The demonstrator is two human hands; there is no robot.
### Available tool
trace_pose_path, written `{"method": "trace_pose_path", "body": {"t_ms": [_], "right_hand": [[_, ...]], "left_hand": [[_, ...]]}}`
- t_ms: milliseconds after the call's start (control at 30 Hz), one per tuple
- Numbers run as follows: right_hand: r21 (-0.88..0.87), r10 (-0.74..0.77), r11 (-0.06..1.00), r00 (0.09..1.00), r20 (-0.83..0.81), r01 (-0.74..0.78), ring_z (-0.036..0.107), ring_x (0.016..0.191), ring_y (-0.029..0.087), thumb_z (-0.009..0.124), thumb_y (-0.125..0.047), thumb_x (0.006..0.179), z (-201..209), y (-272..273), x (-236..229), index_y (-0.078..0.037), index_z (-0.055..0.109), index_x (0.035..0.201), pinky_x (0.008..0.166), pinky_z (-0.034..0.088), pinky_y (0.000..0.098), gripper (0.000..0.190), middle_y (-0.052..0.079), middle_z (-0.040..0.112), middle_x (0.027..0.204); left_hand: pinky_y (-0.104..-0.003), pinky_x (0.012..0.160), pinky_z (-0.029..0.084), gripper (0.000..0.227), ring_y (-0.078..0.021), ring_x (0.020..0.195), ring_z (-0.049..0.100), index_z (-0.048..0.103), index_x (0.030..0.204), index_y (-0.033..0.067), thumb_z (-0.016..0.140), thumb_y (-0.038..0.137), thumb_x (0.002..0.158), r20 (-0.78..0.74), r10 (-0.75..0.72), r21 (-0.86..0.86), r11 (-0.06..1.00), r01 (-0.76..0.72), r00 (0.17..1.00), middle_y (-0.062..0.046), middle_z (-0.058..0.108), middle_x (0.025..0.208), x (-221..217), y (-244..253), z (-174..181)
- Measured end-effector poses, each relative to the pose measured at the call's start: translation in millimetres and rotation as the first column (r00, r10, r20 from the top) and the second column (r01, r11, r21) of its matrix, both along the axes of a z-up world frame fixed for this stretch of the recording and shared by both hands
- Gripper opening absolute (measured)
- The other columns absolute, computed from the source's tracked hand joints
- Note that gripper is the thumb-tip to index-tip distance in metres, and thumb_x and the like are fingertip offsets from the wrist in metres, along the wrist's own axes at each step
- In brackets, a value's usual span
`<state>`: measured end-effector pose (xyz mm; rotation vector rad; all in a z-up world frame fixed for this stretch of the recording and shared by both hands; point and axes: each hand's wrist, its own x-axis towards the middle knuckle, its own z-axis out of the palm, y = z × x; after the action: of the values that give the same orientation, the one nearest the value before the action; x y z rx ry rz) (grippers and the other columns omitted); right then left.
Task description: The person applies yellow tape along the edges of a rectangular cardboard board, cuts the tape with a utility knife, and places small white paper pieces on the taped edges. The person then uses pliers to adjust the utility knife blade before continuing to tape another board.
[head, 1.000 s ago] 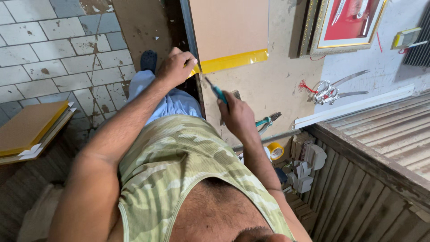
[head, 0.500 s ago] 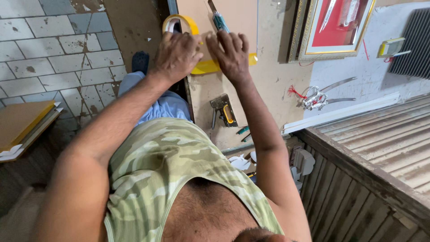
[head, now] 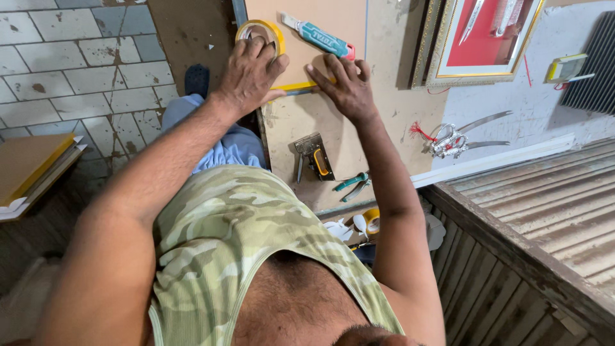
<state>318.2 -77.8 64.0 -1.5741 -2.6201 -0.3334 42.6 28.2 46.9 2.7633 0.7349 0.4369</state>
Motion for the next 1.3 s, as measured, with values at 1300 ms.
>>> {"method": "trace_pose_path", "body": {"t_ms": [1300], "right_hand": [[0.06,-0.517,0.831,0.808,-0.281,0.553,0.057,0.121,0.03,0.069,-0.003,0.091,2,7,-69,-0.015,0.067,0.14,0.1,0.046,0.0433,0.05,0.02,0.056,0.145]], "left_hand": [[-0.048,0.079,0.053,0.076,-0.0325,0.097,0.061,0.054,0.125,0.0118,0.086,0.039,0.062,0.135,-0.544,-0.143,0.816,0.559,0.828,-0.011,0.061,0.099,-2,76,43]]}}
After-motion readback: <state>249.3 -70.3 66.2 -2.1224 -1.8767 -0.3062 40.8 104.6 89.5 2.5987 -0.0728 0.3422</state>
